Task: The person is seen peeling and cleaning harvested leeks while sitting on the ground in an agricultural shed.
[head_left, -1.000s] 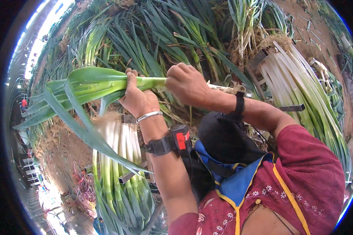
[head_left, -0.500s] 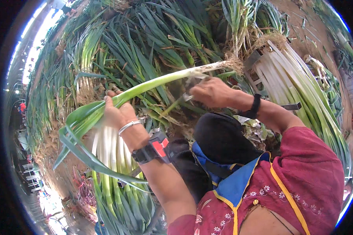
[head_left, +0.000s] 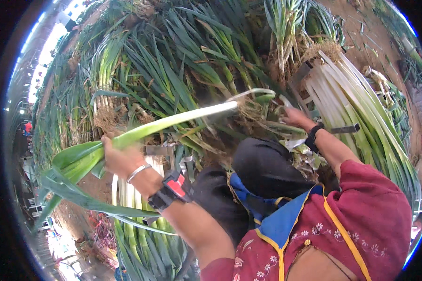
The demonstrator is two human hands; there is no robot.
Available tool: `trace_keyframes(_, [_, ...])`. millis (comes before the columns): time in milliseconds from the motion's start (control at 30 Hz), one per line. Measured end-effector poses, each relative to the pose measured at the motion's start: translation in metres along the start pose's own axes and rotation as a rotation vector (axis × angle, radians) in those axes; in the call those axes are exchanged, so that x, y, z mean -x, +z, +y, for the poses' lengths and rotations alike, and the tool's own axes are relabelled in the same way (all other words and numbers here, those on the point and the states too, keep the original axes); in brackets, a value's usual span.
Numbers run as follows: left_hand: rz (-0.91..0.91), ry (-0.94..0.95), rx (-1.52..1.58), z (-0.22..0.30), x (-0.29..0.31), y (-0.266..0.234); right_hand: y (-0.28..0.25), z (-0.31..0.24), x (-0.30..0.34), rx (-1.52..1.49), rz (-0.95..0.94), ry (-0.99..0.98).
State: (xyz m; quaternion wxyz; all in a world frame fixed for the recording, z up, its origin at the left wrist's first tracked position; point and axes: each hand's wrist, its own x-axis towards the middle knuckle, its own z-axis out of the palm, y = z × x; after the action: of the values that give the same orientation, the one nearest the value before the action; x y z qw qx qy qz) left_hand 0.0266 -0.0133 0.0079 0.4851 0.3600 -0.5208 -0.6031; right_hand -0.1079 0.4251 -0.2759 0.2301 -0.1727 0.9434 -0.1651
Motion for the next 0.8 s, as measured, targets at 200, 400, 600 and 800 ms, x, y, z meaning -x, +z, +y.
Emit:
trace_keyframes(200, [0.06, -0.069, 0.324, -0.015, 0.007, 0.022, -0.063, -0.162, -0.015, -0.39, 0.026, -0.27])
trace_keyframes(400, [0.156, -0.164, 0.411, -0.026, -0.004, 0.02, -0.09, -0.238, -0.024, -1.677, -0.571, -0.375])
trace_keyframes(600, [0.097, -0.239, 0.235, -0.049, -0.03, -0.014, -0.104, -0.248, -0.017, -1.733, -0.394, -0.484])
trace_keyframes(800, [0.215, -0.169, 0.279, -0.037, -0.053, -0.044, -0.13, -0.096, -0.037, -2.624, -0.002, -0.375])
